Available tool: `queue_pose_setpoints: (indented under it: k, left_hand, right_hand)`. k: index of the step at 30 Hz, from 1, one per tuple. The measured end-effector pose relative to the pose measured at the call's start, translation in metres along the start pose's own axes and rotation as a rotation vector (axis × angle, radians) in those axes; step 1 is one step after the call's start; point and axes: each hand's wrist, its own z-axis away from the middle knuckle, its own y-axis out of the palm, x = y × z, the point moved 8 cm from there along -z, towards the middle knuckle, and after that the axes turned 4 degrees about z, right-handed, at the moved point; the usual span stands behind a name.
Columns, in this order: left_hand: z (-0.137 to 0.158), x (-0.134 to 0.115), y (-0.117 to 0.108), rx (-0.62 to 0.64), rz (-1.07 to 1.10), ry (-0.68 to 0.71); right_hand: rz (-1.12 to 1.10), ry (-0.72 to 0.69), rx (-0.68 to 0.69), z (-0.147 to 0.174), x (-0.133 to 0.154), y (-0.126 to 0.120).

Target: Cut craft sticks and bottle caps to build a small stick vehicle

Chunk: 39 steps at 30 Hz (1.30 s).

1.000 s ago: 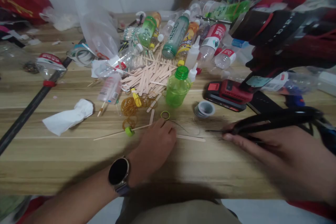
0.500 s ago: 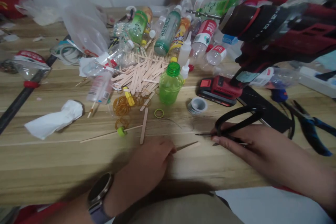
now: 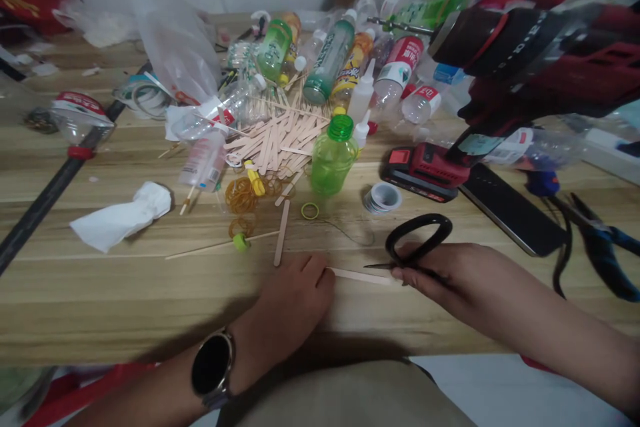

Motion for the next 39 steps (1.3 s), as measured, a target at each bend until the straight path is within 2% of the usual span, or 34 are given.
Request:
queue_pose_setpoints:
  k: [5,8,12,21,24,27,32,35,39]
  left_hand:
    - [0.002,0.019,-0.005,-0.104,0.154,-0.123]
    - [0.001,0.027,-0.006,-0.084,0.209,-0.186]
    - [-0.002,0.027,-0.006,-0.022,0.232,-0.199]
    - [-0.011,0.014,-0.025,0.089,0.025,-0.172]
    - [-0.012,0.006,-0.023,0.132,-0.061,-0.148]
    - [-0.011,0.001,-0.014,0.127,-0.195,-0.104]
    - [-0.007,-0.008,-0.005,-0.017,-0.384,0.036]
    - [-0.007,-0.009,0.0,0.009,-0.393,0.062]
    - [-0.01,-0.008,-0.001,0.088,-0.373,0.06]
  right_hand:
    - [-0.102,0.075,0.205,0.0,0.002,0.014]
    - [-0.236,0.007,0.245,-0.003,0.018,0.018]
    - [-0.274,-0.062,0.259,-0.006,0.031,0.026]
    - [-0.324,-0.031,0.303,-0.006,0.026,0.032]
    - [-0.32,-0.043,0.297,-0.006,0.026,0.033]
    - [-0.305,-0.042,0.292,-0.007,0.025,0.034]
    - [-0.28,-0.026,0.272,-0.005,0.024,0.023]
    - [-0.199,0.017,0.249,-0.003,0.018,0.015]
    - [0.096,0.073,0.25,-0.004,0.013,0.013]
